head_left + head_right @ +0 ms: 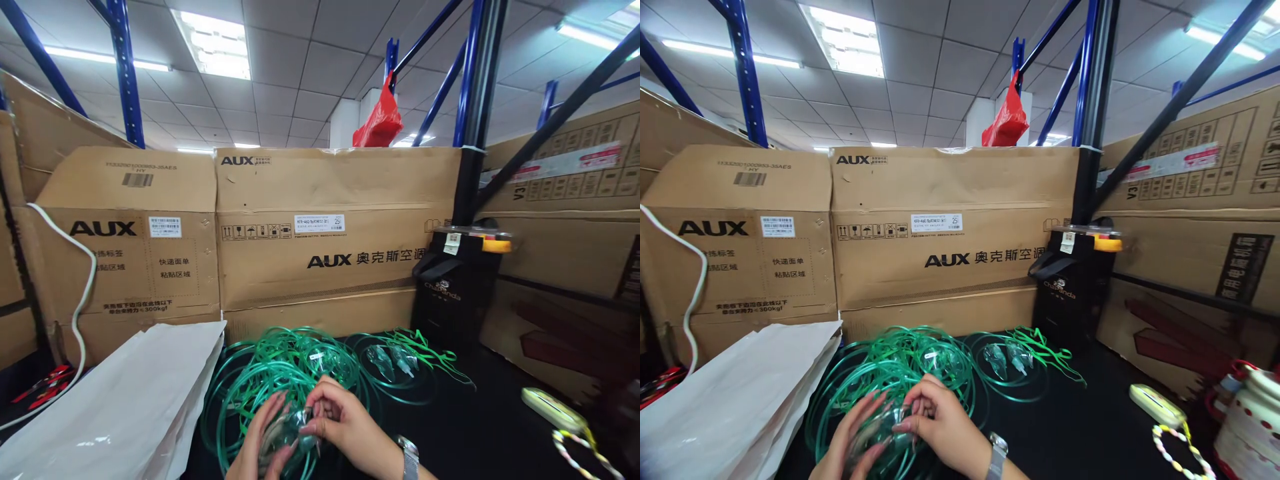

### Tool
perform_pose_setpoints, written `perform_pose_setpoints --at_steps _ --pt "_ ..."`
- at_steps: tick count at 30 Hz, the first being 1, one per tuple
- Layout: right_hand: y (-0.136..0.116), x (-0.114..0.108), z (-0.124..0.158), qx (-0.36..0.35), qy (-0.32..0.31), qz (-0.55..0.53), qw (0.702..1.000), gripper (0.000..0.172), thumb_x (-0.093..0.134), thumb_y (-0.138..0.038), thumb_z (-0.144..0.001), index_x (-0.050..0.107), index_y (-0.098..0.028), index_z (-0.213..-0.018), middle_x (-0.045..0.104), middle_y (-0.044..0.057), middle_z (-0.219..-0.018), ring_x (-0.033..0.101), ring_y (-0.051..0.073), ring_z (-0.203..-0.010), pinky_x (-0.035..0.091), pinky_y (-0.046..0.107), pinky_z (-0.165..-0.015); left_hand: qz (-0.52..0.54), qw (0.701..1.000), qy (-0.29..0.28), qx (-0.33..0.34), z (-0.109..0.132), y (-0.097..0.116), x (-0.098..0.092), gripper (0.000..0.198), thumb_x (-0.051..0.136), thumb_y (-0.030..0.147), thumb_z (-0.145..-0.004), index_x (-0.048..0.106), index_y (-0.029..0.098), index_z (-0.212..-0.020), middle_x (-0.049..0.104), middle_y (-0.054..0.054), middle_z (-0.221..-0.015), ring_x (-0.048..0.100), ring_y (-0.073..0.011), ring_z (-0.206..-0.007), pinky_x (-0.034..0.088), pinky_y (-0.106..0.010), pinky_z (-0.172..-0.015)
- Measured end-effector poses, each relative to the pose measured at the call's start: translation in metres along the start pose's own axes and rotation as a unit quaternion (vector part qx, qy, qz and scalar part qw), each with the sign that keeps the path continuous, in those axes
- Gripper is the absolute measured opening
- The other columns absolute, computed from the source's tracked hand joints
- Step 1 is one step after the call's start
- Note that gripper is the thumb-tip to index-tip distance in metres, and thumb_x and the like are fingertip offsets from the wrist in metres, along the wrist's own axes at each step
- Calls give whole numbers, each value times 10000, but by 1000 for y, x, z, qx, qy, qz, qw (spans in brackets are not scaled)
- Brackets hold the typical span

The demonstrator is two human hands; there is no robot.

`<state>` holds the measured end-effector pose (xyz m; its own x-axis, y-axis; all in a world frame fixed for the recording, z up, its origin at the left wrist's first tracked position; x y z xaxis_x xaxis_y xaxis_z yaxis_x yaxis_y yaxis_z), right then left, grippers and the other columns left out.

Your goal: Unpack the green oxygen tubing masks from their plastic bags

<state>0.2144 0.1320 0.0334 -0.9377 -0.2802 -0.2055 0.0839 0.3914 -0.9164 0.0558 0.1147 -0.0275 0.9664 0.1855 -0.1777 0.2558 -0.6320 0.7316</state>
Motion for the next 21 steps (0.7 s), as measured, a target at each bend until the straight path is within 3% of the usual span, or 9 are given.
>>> perform_pose_setpoints --at_steps 3,4,5,6,9,12,17,19,21 --pt "-1 -32 -8 -34 95 104 989 366 607 -543 -697 520 -193 -762 457 -26 -715 491 113 -579 441 231 -521 -12 999 27 35 -3 5 -4 427 416 336 -855 345 298 -1274 504 -87 -1262 545 -247 -1094 569 -345 -748" --pt "-1 -48 -10 -54 151 179 971 380 548 -568 -730 521 -192 -772 475 -15 -708 501 128 -597 443 245 -543 -27 998 37 50 -4 7 -6 419 419 324 -852 358 304 -1267 489 -84 -1263 540 -252 -1093 572 -350 -734" --pt "-2 -67 -11 -69 221 277 933 412 479 -601 -753 526 -192 -765 488 -5 -694 505 141 -608 439 258 -560 -42 996 46 62 -5 7 -7 404 417 311 -851 377 311 -1253 481 -79 -1258 539 -254 -1086 574 -352 -719" --pt "0 -85 -13 -65 261 310 912 428 457 -611 -755 527 -189 -761 490 10 -701 501 159 -632 430 277 -583 -56 995 51 66 -5 7 -8 388 408 298 -852 394 316 -1239 477 -77 -1249 541 -255 -1076 575 -350 -703" --pt "13 -133 -12 -34 341 372 863 423 426 -604 -757 512 -190 -733 452 20 -673 464 183 -608 383 314 -582 -70 996 45 45 -3 1 -7 374 362 281 -858 391 319 -1228 472 -85 -1229 570 -250 -1030 575 -339 -651" --pt "27 -158 -7 6 378 422 824 346 444 -538 -758 501 -206 -679 447 10 -639 444 178 -554 352 313 -556 -70 997 30 29 1 -5 -1 363 335 291 -857 393 304 -1215 506 -103 -1189 598 -247 -981 567 -337 -627" --pt "24 -152 -4 23 398 482 780 220 443 -383 -789 550 -192 -767 531 62 -689 490 258 -737 350 388 -681 -105 994 23 34 2 -5 -4 348 352 246 -833 447 240 -1168 550 -114 -1054 618 -222 -865 539 -328 -631" --pt "13 -136 -6 0 376 493 785 241 416 -363 -820 562 -175 -858 562 92 -774 490 271 -811 350 408 -733 -132 990 17 42 -1 -1 -8 340 385 208 -813 479 232 -1138 553 -76 -914 606 -186 -718 524 -326 -622" --pt "2 -111 -8 -35 319 493 809 255 407 -377 -850 573 -187 -885 581 82 -830 505 241 -827 371 370 -761 -152 987 11 51 -3 3 -13 334 410 189 -803 493 241 -1123 521 -35 -819 568 -162 -631 512 -320 -612"
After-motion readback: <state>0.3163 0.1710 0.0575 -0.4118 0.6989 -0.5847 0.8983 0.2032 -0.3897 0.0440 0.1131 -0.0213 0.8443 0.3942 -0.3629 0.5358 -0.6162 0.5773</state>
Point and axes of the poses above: each hand's wrist, its own z-axis away from the middle knuckle, its own x-axis out of the palm, y = z × x, the point moved 3 cm from there along -z, towards the middle knuckle
